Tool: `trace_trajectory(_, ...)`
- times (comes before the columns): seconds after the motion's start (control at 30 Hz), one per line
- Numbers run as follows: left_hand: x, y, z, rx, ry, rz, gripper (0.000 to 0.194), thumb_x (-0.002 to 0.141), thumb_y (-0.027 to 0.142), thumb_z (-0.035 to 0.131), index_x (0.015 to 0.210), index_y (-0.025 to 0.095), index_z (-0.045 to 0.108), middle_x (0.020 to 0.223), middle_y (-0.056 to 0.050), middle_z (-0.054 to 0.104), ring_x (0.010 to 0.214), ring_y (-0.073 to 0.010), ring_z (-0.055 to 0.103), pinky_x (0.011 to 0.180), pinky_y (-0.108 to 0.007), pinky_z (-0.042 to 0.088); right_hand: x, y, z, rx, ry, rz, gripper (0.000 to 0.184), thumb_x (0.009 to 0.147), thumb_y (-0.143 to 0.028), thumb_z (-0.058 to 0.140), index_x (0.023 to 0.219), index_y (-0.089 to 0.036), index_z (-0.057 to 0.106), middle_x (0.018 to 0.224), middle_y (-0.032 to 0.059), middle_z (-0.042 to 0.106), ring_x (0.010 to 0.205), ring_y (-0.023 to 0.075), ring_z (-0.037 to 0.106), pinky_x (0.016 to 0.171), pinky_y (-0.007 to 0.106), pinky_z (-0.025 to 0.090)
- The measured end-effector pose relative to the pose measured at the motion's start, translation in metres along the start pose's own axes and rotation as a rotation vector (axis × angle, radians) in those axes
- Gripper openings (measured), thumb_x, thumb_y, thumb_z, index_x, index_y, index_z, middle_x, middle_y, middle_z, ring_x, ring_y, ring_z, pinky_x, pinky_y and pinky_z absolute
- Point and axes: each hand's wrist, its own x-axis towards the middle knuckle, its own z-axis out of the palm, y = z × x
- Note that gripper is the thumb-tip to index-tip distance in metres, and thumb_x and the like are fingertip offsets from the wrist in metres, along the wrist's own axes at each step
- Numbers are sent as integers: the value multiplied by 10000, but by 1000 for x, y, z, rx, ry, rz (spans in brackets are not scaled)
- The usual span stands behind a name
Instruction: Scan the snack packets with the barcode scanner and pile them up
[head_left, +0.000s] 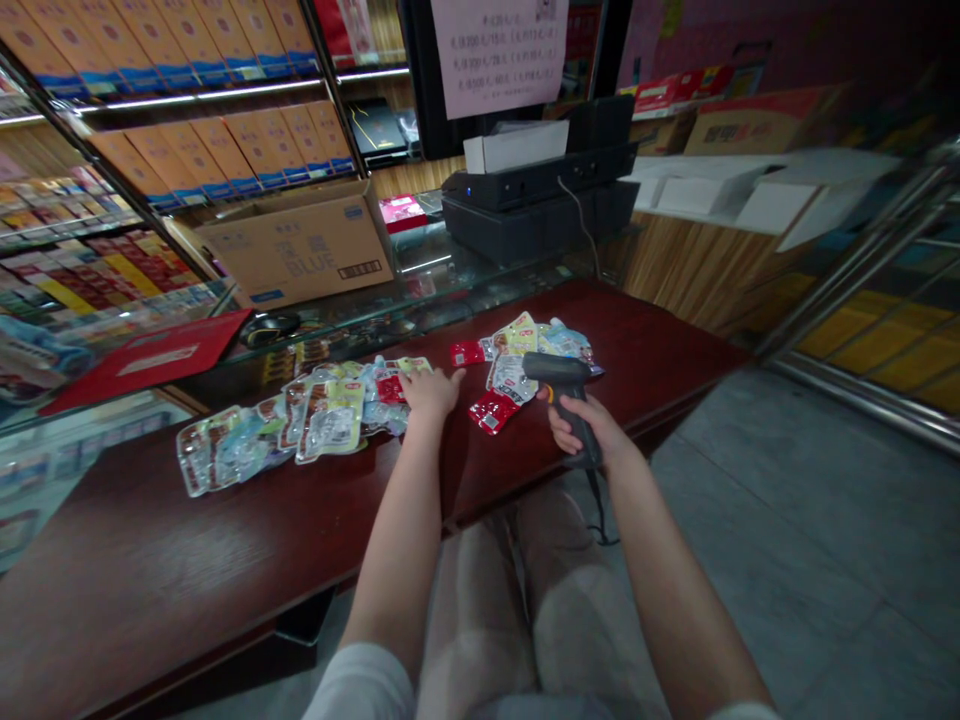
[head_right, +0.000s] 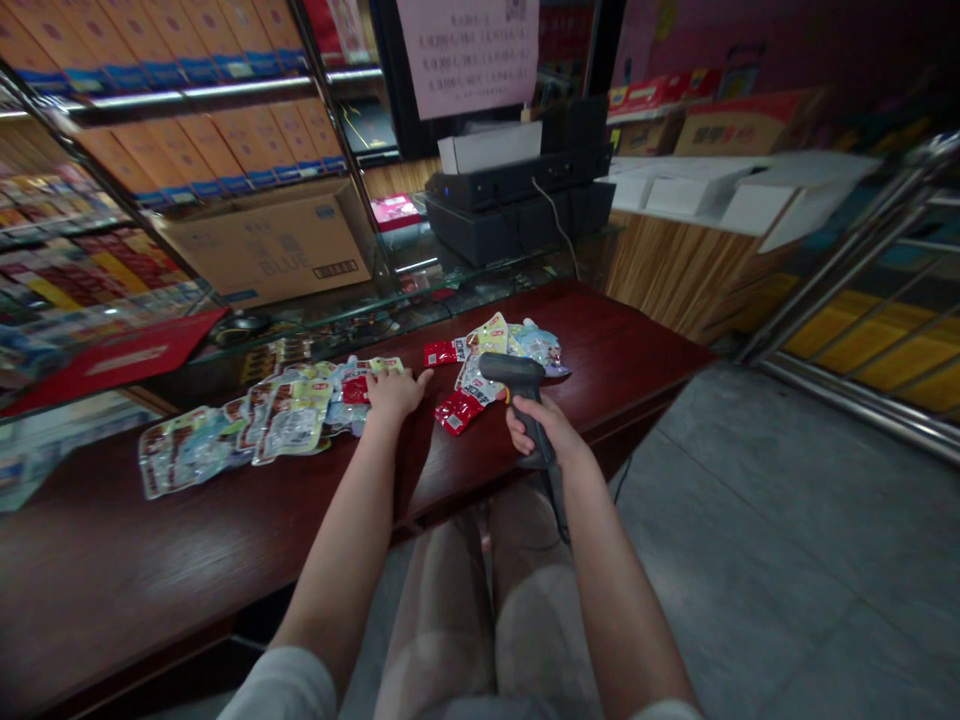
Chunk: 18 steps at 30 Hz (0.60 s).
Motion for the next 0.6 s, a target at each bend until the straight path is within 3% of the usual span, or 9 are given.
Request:
trace_trajectory(0.13,1,3,3,-22,151,-69,628,969,535,374,1252,59,669,1368,-291,585,1311,-444,498,1125,-633,258,2,3,0,-12,3,-20,384,850,-443,663,1093,-179,525,543,-102,474,320,49,325,342,205,257)
trace_trajectory(0.27,3,10,8,8,236,-93,468,924,389,505,1228,69,662,1290,-296,622,1257,-460,521,1101,-735,176,4,6,-3,-3,-6,-25,377,854,-442,660,1089,-184,518,549,-102,479,321,48,323,343,203,260)
trace_trajectory(0.4,10,15,12,1,333,102,457,938,188,381,1327,123,611,1427,-230,548,1396,-385,418,1166,-644,178,5,8,-7,6,-7,-28,381,855,-437,657,1100,-183,514,549,-104,476,316,52,321,341,205,255)
trace_trajectory(0.5,15,16,13,-42,238,300,539,938,124,313,1427,184,532,1536,-170,463,1444,-312,383,1174,-550,258,5,8,-7,11,-3,-22,382,855,-429,661,1104,-181,512,552,-101,486,320,55,334,343,205,263)
trace_trajectory(0.6,17,15,12,-29,124,279,514,943,126,305,1379,184,571,1426,-180,563,1329,-325,517,1114,-535,350,3,6,-5,18,-2,-14,381,858,-427,663,1106,-181,511,556,-97,501,326,54,342,347,205,278)
